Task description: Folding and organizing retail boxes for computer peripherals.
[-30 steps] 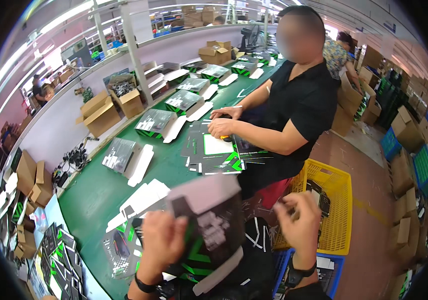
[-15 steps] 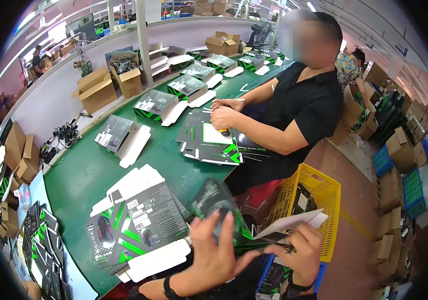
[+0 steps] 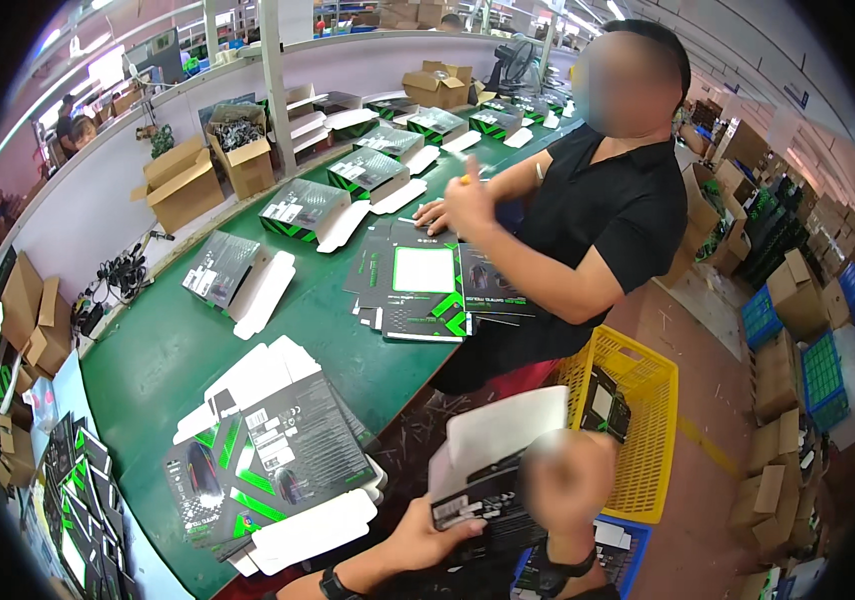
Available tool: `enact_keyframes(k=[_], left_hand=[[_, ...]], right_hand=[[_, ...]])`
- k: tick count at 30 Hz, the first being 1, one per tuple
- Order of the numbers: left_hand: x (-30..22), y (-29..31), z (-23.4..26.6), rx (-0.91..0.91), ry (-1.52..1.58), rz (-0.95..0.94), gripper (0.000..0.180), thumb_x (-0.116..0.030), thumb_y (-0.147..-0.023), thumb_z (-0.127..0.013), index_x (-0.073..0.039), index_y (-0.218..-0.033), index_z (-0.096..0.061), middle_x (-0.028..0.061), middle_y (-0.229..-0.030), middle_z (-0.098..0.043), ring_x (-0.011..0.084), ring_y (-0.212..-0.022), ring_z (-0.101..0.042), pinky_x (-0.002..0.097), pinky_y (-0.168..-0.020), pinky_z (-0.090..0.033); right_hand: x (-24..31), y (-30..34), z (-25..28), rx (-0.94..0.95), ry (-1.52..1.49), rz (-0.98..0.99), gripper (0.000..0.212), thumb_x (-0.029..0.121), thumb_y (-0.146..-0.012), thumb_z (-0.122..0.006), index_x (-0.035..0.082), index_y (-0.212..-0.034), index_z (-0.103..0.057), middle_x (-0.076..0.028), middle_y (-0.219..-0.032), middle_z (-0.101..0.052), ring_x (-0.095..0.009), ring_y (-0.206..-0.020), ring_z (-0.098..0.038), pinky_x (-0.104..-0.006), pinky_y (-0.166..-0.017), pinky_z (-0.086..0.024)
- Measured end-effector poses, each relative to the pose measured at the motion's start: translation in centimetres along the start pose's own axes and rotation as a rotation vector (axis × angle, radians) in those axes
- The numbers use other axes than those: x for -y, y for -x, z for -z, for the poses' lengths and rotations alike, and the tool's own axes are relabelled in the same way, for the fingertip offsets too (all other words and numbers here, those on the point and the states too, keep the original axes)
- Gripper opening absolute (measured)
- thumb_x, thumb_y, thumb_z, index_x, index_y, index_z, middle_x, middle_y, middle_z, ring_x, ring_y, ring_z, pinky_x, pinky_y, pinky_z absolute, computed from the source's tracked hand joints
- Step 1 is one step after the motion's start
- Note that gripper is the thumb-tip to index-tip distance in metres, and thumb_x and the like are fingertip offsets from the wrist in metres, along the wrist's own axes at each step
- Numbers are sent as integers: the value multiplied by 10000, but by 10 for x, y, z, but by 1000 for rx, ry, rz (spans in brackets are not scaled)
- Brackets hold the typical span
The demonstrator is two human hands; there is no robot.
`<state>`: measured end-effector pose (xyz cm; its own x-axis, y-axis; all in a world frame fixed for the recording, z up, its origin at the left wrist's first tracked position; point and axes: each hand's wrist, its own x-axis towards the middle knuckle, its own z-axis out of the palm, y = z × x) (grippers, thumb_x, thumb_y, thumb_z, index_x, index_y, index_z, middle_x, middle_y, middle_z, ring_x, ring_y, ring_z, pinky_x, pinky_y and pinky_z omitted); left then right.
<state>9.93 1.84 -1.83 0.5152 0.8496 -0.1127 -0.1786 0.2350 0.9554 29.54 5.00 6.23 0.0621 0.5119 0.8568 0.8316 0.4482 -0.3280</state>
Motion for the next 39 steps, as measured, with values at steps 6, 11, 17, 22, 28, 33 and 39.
enact_keyframes(k=[6, 11, 17, 22, 28, 33, 39], left_hand=[[1, 2, 18, -22, 184, 155, 387, -68, -914, -745, 11, -1262, -593, 69, -1125, -696, 138, -1002, -656, 295, -850, -558], [24, -1, 20, -76, -27, 123, 433, -87, -913, -752, 15, -1289, -564, 61, -1130, -682, 139, -1017, -645, 319, -906, -544], [43, -6, 32, -12, 368, 347, 392, 7, -909, -705, 27, -1283, -591, 94, -1143, -703, 178, -1020, -666, 333, -932, -534], [53, -6, 32, -47, 453, 408, 372, 48, -911, -669, 39, -1275, -592, 137, -1164, -707, 216, -1034, -695, 377, -917, -577], [66, -11, 45, 33, 688, 428, 372, 43, -928, -647, 39, -1293, -577, 169, -1188, -693, 251, -1035, -707, 418, -882, -607], [77, -14, 54, 93, 698, 450, 392, 31, -933, -642, 40, -1316, -559, 155, -1218, -684, 235, -1069, -692, 407, -924, -586], [98, -31, 53, -31, 317, 325, 617, -1, -925, -676, 18, -1465, -377, 144, -1241, -646, 206, -1107, -640, 356, -975, -514]], right_hand=[[-100, 108, 22, 566, -889, -1281, 481, 309, -903, -754, 18, -1256, -605, -25, -1048, -637, -127, -888, -570, -315, -771, -477], [-71, 133, 25, 555, -1179, -1258, 1019, 628, -695, -854, -84, -1346, -526, -94, -1193, -672, -173, -1087, -627, -307, -950, -480], [-82, 162, 21, 540, -925, -1378, 772, 417, -753, -903, -56, -1269, -578, -80, -1110, -674, -172, -1006, -621, -328, -920, -499], [-77, 172, 15, 424, -930, -1372, 738, 388, -805, -870, -50, -1295, -535, -81, -1079, -659, -172, -966, -621, -319, -869, -516], [-87, 178, 11, 638, -88, -704, 555, 341, -847, -842, -44, -1167, -600, -46, -1034, -652, -149, -899, -612, -295, -823, -503], [-77, 157, 21, 527, -822, -1401, 454, 264, -872, -824, -36, -1148, -626, -45, -1068, -660, -126, -869, -596, -265, -788, -492], [-78, 151, 11, 482, -801, -1182, 694, 228, -886, -808, -53, -1405, -443, -81, -1129, -654, -119, -918, -602, -253, -813, -493]])
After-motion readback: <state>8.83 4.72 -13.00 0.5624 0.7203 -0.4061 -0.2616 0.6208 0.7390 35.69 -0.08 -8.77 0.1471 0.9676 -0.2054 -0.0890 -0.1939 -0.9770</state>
